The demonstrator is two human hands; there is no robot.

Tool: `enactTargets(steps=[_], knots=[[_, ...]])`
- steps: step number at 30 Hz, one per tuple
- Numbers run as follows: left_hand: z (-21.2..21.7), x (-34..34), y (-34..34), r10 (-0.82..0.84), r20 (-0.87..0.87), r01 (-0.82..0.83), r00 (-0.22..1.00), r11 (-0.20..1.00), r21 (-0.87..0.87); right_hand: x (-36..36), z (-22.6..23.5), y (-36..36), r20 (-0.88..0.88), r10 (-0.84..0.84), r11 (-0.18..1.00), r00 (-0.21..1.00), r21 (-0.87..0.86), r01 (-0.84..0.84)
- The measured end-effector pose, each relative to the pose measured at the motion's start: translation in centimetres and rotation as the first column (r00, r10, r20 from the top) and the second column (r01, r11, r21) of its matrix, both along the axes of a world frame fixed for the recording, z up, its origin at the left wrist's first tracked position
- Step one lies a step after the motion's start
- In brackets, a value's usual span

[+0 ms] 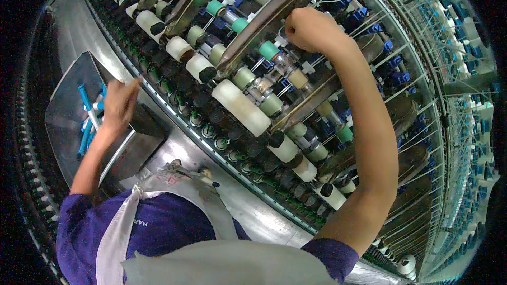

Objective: The person threads white yarn through guides on a textile machine, then removes blue and white spools from a metal bin and places them into a green crate. The person handles spools one at a time and ties off yarn ends.

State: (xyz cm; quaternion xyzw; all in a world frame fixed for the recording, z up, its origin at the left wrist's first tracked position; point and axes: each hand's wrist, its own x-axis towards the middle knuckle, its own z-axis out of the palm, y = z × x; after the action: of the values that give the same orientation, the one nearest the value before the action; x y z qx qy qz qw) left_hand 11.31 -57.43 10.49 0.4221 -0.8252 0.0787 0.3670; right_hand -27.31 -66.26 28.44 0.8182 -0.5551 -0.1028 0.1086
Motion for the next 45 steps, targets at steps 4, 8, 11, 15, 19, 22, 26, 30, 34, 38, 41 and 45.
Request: enactTargets(steps=[4,8,11,15,19,22,26,30,34,38,41,45], knots=[[-12.0,4.5,6.4,0.034,0.082,-0.057,0.996,0.952,0.300,-0.1,0.1,0.0,-0.024,-0.001,1.000,1.000,0.023,0.002],[-24.9,8.7,14.4,-0.243,0.505,-0.197,0.829,0.718,0.668,0.0,0.1,0.1,-0.019,-0.018,0.999,1.000,0.048,0.019],[-31.2,11.8,18.1,-0.210,0.079,-0.006,0.974,0.323,0.946,0.0,0.0,0.1,-0.030,-0.001,1.000,1.000,0.026,0.002],[-32.4,13.6,17.4,-0.353,0.409,-0.357,0.841,0.206,0.911,0.1,-0.1,0.1,-0.044,0.001,1.000,0.999,0.009,0.000],[-28.5,12.4,15.1,-0.319,0.412,-0.260,0.854,0.425,0.867,0.0,-0.1,0.1,-0.016,0.016,1.000,1.000,0.007,-0.016],[-26.1,11.2,14.0,-0.325,0.418,-0.295,0.848,0.366,0.883,-0.1,-0.2,0.1,0.000,0.040,0.999,0.999,-0.013,-0.040],[-25.9,10.4,14.0,-0.302,0.444,-0.363,0.844,0.289,0.886,-0.3,-0.4,-0.1,0.007,0.051,0.999,0.999,-0.017,-0.051],[-27.3,10.5,14.7,-0.328,0.426,-0.365,0.843,0.233,0.901,-0.3,-0.5,-0.3,0.008,0.065,0.998,0.998,-0.011,-0.065],[-27.8,10.9,15.2,-0.329,0.437,-0.358,0.837,0.273,0.893,-0.2,-0.4,-0.2,0.019,0.053,0.999,0.998,0.013,-0.053],[-27.4,11.4,15.3,-0.295,0.452,-0.371,0.842,0.293,0.881,-0.1,-0.1,0.0,0.005,0.052,0.998,0.999,0.036,-0.052],[-27.0,11.8,15.4,-0.212,0.378,-0.279,0.901,0.382,0.881,0.0,-0.1,0.1,0.019,0.073,0.997,0.997,0.037,-0.074],[-26.7,12.0,15.5,-0.159,0.340,-0.270,0.927,0.347,0.898,-0.1,-0.1,0.1,0.015,0.092,0.995,0.996,0.029,-0.092]])
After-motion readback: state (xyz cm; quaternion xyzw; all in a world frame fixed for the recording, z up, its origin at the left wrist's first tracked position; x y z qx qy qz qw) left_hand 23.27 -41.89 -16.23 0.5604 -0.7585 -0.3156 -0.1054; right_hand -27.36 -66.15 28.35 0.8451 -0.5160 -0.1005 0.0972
